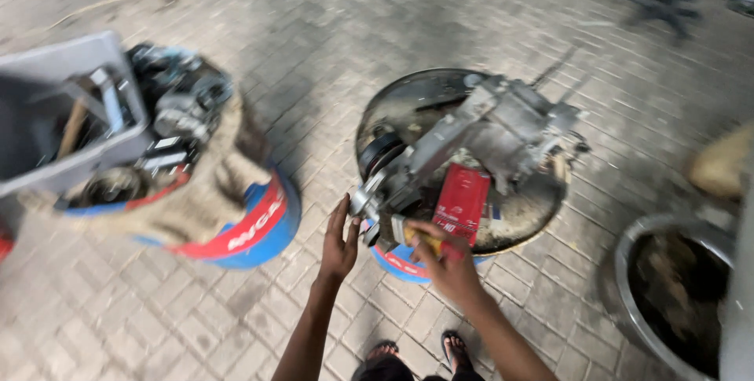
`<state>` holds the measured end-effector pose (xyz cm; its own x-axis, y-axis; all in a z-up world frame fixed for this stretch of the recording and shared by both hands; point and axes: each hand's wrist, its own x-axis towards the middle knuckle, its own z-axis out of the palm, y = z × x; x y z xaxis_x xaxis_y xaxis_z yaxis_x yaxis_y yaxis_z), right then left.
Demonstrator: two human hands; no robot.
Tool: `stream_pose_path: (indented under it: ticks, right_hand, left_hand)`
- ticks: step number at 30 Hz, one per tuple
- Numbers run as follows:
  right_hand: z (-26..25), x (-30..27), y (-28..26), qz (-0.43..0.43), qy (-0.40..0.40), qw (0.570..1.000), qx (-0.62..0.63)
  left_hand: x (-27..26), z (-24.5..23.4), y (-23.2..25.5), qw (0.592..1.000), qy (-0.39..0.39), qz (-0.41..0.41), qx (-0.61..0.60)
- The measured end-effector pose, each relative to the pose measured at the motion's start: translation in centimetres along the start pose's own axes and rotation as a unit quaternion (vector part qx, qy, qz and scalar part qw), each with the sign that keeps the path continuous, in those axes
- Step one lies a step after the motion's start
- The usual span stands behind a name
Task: Cleaning a disassembled engine casing with a brush and cleaning solution on a barrel workbench.
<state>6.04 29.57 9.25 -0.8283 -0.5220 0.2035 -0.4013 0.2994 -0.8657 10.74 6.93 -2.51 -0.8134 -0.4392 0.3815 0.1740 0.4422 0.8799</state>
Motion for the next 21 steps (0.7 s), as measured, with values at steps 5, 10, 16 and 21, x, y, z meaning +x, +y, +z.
stream_pose_path:
  ticks: [5, 10, 16, 21]
  right_hand:
    - [-4.9, 2.1, 4.1, -0.194, 0.066, 0.976, -0.078]
    - [-3.7, 1.0, 5.2, -0.301, 0.021, 0.945, -0.129]
    - [-4.4, -0.5, 3.7, -0.324, -0.185, 0.927, -0.033]
    - [-4.9, 1.8, 6.4, -0.255, -0.091, 0.961, 0.061]
  left_hand:
    - [-10.7, 0.9, 0.3, 0.983, 0.043, -0.164, 0.065]
    - [-26.7, 6.4, -5.0, 0.903, 0.098, -0.411, 0.078]
    - [-50.0, 15.2, -4.0, 0.726, 0.086, -0.677, 0.086]
    - [-57.0, 19.1, -2.5, 0.671, 0.124, -0.728, 0.069]
